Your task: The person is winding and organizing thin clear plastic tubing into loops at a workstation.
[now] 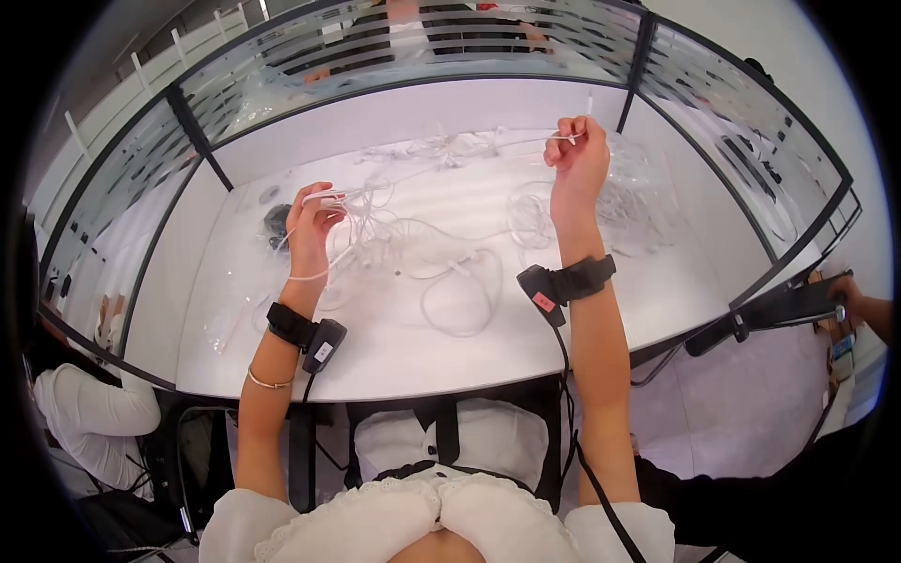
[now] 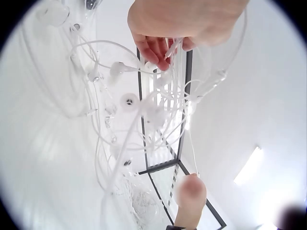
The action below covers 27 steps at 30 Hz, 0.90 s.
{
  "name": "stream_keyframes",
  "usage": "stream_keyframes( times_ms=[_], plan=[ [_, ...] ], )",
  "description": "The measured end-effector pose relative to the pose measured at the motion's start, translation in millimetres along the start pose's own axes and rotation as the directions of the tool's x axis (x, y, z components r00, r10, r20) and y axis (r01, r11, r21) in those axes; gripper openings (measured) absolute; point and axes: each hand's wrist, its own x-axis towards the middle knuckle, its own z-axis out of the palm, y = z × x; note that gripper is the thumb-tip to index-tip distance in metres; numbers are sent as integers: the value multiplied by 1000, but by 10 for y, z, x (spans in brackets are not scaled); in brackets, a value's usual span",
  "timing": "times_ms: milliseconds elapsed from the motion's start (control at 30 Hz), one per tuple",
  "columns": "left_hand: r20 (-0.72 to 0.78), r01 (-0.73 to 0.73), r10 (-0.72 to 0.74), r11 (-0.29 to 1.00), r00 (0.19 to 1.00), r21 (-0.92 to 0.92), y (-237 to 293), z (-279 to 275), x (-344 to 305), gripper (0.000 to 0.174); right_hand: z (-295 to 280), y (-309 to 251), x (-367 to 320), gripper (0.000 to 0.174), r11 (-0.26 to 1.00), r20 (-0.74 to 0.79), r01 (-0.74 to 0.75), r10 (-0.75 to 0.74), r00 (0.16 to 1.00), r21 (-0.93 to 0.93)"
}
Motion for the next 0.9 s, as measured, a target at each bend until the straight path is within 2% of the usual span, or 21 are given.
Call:
stream_keyframes(
  times_ms=[67,100,200,233,267,300,333,400,433,500,600,667,733,767,867,900],
  plan=[
    [19,0,2,995,1000,-102,2,42,1,21,16,-2,-7,20,1000,-32,14,-15,999,-21],
    [107,-2,11,996,994,-87,12,14,-5,21,3,13,-1,19,999,-43,13,-15,999,-31],
    [164,-32,40,998,986,-51,-13,40,1,22,-18,109,-2,20,922,139,34,22,990,-385],
    [172,-30,32,999,985,-16,-7,58,-3,22,-28,176,-16,21,873,215,21,97,972,-487],
    [182,-28,24,999,983,20,27,83,-11,23,-116,292,20,20,800,345,15,242,907,-599],
    [191,-25,14,998,981,55,59,109,-31,24,-39,321,-67,21,688,303,-50,382,873,-724],
    [208,-50,35,996,977,68,81,138,-48,24,30,314,-155,25,536,320,30,457,830,-844],
    [242,-106,80,990,967,94,138,193,-83,25,129,303,-266,27,237,262,142,616,743,-961],
    [287,-129,84,982,954,141,180,208,-97,34,165,305,-301,27,150,257,210,587,767,-966],
    [300,-126,78,981,951,144,281,307,-162,35,218,314,-368,26,-37,255,324,533,807,-945],
    [365,-154,97,979,926,130,279,337,-202,40,329,258,-409,25,92,360,353,375,854,-931],
    [412,-177,107,975,905,134,261,355,-220,42,388,277,-449,26,347,466,332,450,762,-877],
    [440,-172,116,981,890,89,220,372,-224,42,477,378,-544,28,594,569,221,495,657,-773],
    [455,-170,120,983,882,70,214,379,-234,42,550,381,-589,30,611,569,189,518,639,-768],
    [468,-134,89,989,879,64,252,402,-274,38,555,526,-635,31,671,569,128,494,657,-730],
    [465,-132,74,987,882,93,265,389,-271,37,529,570,-612,31,633,567,147,535,626,-760]
  ],
)
